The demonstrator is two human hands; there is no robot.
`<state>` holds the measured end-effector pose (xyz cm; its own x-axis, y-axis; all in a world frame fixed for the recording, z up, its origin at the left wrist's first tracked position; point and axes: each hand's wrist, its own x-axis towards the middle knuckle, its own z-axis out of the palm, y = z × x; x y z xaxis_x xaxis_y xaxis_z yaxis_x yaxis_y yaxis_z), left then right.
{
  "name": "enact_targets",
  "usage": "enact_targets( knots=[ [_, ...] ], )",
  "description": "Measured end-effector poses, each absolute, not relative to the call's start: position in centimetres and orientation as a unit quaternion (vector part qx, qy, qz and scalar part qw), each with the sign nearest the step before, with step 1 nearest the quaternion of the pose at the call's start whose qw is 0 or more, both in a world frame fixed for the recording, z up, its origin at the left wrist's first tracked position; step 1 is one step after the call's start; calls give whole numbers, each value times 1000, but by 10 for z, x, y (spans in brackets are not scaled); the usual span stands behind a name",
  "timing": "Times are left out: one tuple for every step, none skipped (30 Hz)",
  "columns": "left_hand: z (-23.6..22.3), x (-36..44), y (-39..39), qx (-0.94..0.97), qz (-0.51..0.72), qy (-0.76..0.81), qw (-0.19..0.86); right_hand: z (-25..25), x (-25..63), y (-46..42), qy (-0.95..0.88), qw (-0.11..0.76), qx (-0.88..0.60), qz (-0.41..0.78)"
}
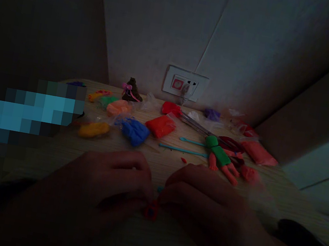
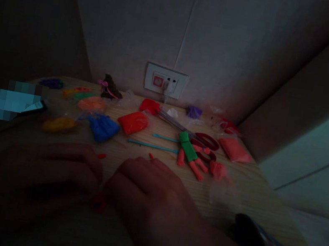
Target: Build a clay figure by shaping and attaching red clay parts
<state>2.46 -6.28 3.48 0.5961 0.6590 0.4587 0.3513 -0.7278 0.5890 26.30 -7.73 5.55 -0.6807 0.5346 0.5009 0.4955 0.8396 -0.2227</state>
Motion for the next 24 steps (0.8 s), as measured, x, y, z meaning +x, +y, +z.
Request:
enact_targets(
  knots=[
    [35,25,-63,865,337,298,222,55,263,-78,-916,281,-283,32],
    [36,25,-62,866,331,302,222,55,264,-78,-917,279,-283,29],
    [37,25,-62,867,326,303,223,55,264,-78,-918,275,-284,27],
    [38,26,-62,867,324,305,225,54,264,-78,-919,274,-282,26],
    [39,26,-62,868,322,304,227,54,264,-78,-920,271,-281,24],
    [39,27,-62,867,323,305,226,54,264,-78,-921,272,-278,21],
    [39,27,-62,867,327,305,222,54,264,-78,-921,275,-275,17],
    [39,27,-63,867,329,306,217,54,264,-78,-921,280,-270,12],
    [39,27,-64,868,329,306,211,53,263,-78,-921,286,-264,6],
    [39,26,-64,870,327,307,205,53,263,-77,-922,290,-258,1],
    [38,26,-65,873,323,305,201,53,262,-77,-922,291,-253,-2],
    [37,26,-65,876,319,303,197,53,262,-77,-923,291,-251,-4],
    [37,25,-66,881,313,299,192,53,261,-76,-924,288,-251,-6],
    [36,25,-66,884,310,297,187,53,261,-76,-925,285,-251,-8],
    [36,25,-65,886,309,295,180,54,260,-76,-926,281,-253,-10],
    [36,25,-65,888,309,293,174,54,260,-76,-926,280,-253,-12],
    [36,25,-64,889,310,291,171,54,260,-77,-926,281,-250,-15],
    [37,26,-64,889,311,291,167,55,260,-77,-927,280,-250,-17],
    [38,26,-64,890,312,290,164,55,260,-77,-927,279,-249,-19],
    [38,26,-64,891,311,290,159,56,261,-78,-929,274,-249,-19],
    [39,27,-64,893,309,289,151,56,261,-78,-931,266,-251,-19],
    [39,27,-65,896,306,289,141,56,262,-79,-932,261,-249,-21],
    [39,27,-65,899,303,289,131,57,262,-79,-935,254,-248,-23],
    [40,27,-65,903,300,285,117,57,262,-79,-937,251,-241,-27]
  ],
)
